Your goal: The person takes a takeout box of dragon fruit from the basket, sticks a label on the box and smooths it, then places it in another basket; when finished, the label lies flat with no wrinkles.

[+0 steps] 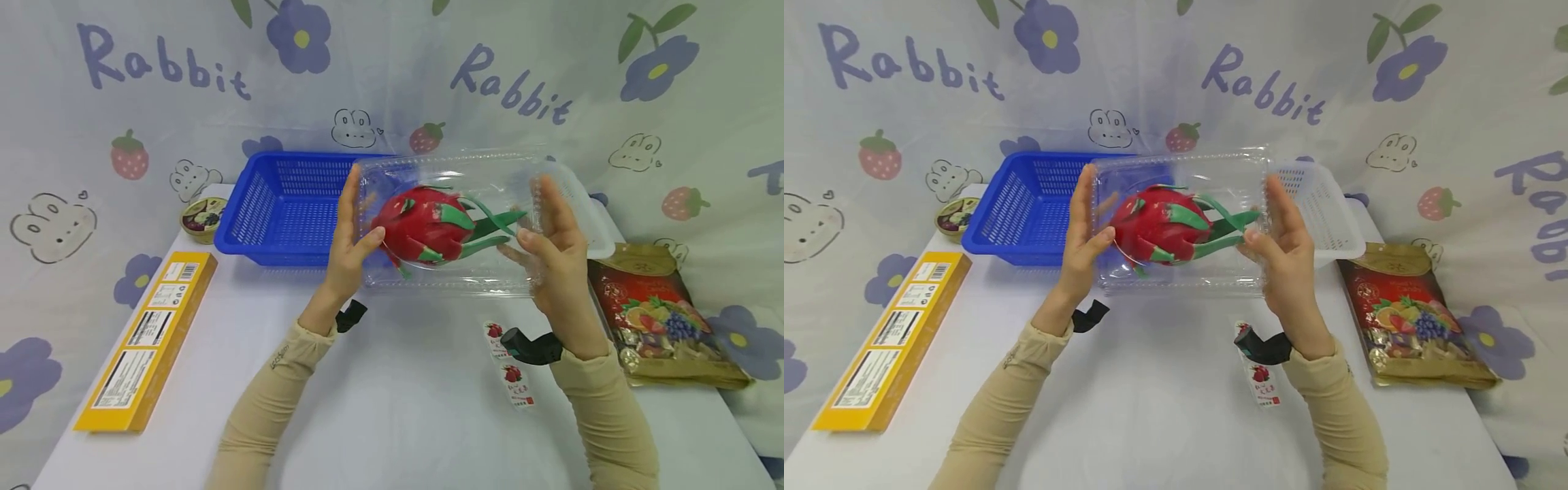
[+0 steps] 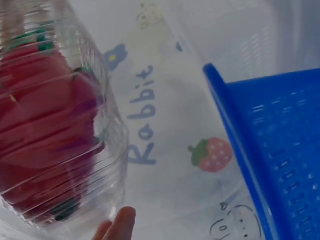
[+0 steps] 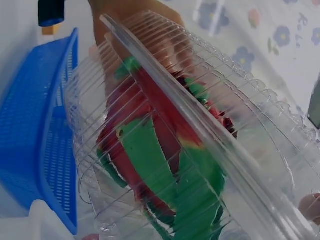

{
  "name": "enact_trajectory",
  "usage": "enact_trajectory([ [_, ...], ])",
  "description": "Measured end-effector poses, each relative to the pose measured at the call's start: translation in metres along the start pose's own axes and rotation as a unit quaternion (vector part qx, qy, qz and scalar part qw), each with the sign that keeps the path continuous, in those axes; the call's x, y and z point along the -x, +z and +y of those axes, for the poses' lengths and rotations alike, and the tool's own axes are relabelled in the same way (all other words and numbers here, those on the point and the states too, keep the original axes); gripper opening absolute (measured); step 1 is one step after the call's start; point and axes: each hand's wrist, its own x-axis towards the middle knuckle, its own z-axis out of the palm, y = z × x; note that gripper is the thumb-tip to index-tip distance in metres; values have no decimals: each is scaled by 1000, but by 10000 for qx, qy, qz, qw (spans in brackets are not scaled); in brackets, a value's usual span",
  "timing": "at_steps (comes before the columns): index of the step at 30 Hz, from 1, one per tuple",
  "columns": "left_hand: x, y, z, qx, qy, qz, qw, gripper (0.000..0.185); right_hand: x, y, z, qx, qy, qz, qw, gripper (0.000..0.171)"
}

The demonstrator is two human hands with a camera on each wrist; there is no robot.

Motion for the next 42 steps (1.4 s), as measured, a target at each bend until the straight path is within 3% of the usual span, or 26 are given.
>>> enact_trajectory([
  [6,13,-6,2,-132,-494,121,9986,81,7,7,13,634,132,-91,9979,67],
  [14,36,-12,11,-687,-660,172,9953,83,22,10,25,1484,330,-378,9877,69],
  [20,49,-16,21,-997,-969,66,9903,83,40,12,39,2102,195,-444,9765,70],
  [25,59,-17,25,-1196,-1217,38,9853,82,53,12,50,2222,176,-500,9736,70],
  [42,87,-24,14,-1557,-1911,-26,9691,79,71,10,75,2643,942,-398,9590,68],
])
